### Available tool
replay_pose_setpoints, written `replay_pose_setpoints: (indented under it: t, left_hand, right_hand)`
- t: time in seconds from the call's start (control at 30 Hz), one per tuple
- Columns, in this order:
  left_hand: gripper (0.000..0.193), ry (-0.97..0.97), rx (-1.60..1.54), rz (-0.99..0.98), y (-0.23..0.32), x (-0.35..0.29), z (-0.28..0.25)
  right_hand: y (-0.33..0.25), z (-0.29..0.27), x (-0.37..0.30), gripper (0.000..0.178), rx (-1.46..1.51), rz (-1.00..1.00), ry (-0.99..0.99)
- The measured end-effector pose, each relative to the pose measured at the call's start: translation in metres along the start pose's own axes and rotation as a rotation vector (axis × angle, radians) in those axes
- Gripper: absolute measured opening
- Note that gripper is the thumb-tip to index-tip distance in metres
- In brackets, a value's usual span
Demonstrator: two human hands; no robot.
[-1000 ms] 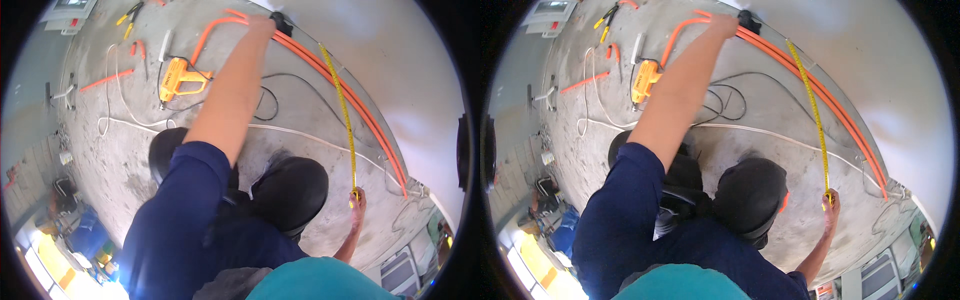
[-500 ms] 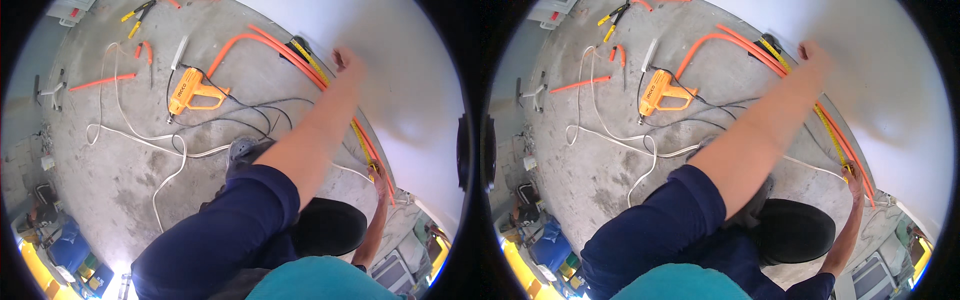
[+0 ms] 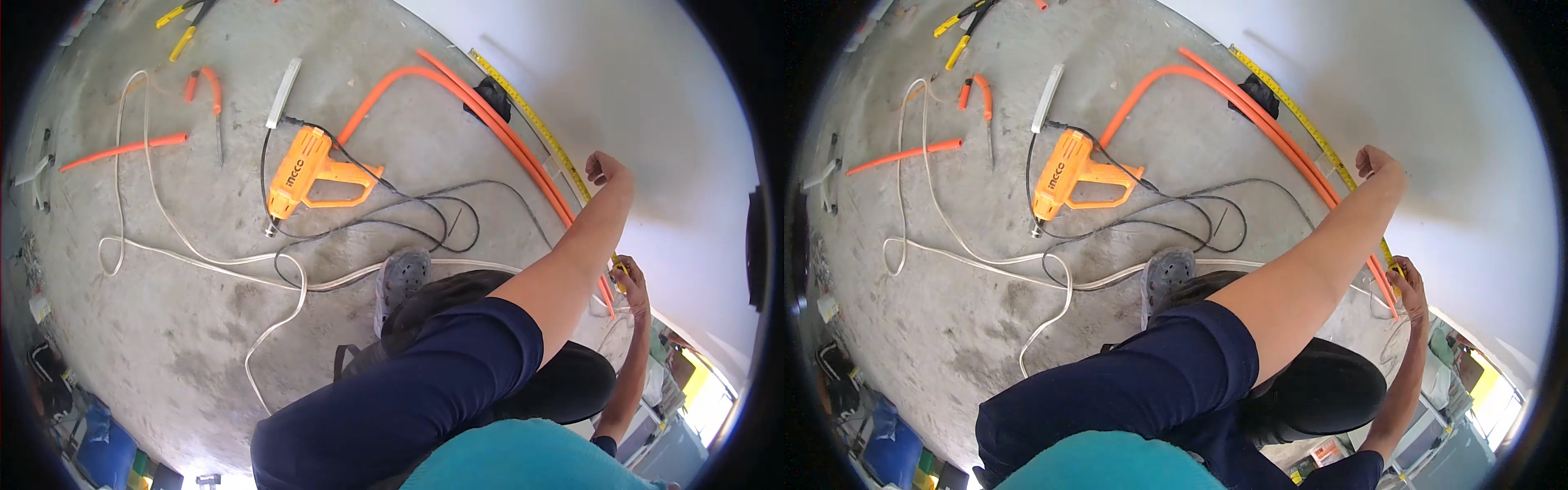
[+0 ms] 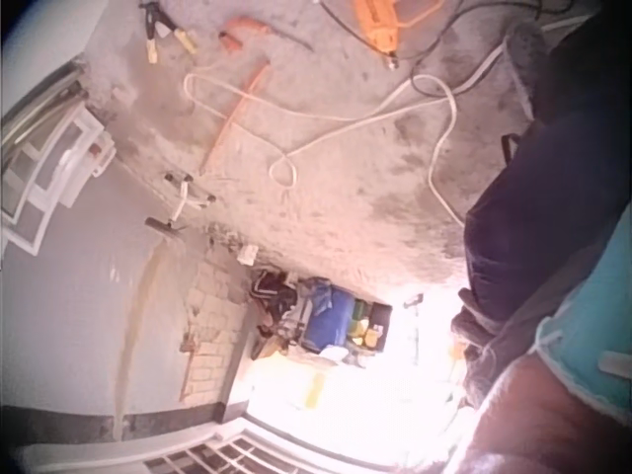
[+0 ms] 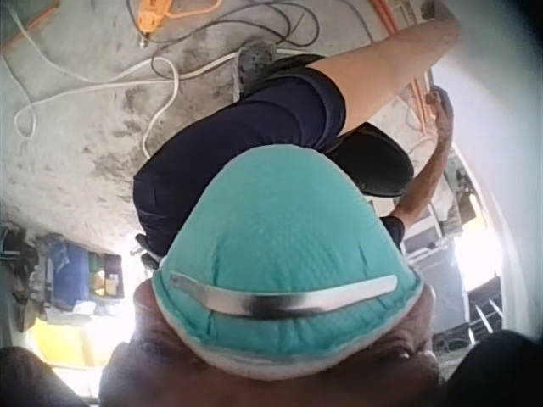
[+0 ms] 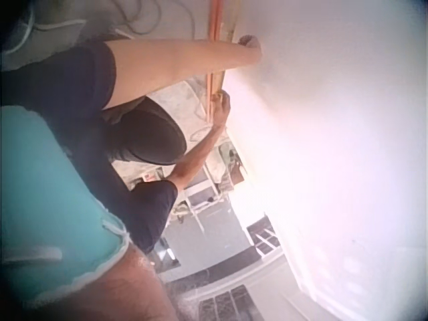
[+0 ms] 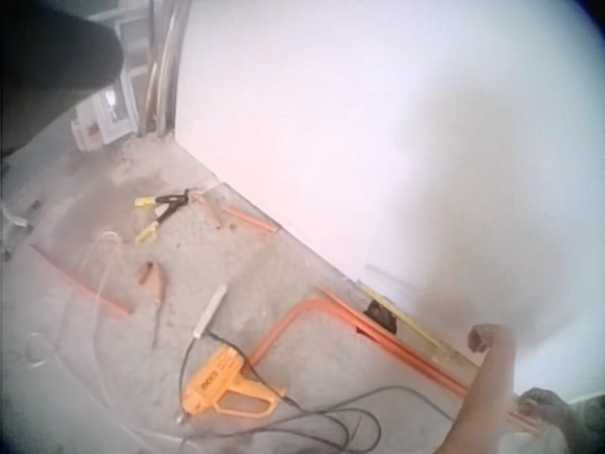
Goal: The person measures an orange pipe with a tape measure, marks it with a pencil, and heats and bends the pipe using a heat gun.
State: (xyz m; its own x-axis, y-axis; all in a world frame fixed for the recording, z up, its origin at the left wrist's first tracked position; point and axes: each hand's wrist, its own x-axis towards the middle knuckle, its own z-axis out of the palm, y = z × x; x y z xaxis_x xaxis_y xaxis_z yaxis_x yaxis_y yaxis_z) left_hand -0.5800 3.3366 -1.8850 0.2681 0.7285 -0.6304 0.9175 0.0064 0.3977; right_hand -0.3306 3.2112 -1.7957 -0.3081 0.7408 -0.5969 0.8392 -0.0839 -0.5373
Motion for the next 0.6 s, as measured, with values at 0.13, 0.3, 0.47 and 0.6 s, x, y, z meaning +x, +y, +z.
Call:
replay_pose_setpoints:
  t: [0.13,0.3,0.47,0.6]
  left_hand:
    - [0.027,0.010,-0.079,0.239,0.002,-0.030,-0.012]
    - [0.035,0.219,-0.401,0.206,-0.063,-0.042,0.004]
    - [0.031,0.095,-0.219,0.118,-0.113,-0.069,0.005]
    - [0.032,0.028,-0.209,0.246,-0.128,-0.052,0.020]
  right_hand:
    - [-0.001,-0.015,-0.016,0.037,-0.041,0.057,0.024]
    - [-0.016,-0.003,0.023,0.038,-0.014,-0.016,-0.047]
    - [0.001,0.001,0.073,0.038,0.036,-0.104,-0.129]
    - [0.048,0.000,0.102,0.039,0.013,-0.184,-0.178]
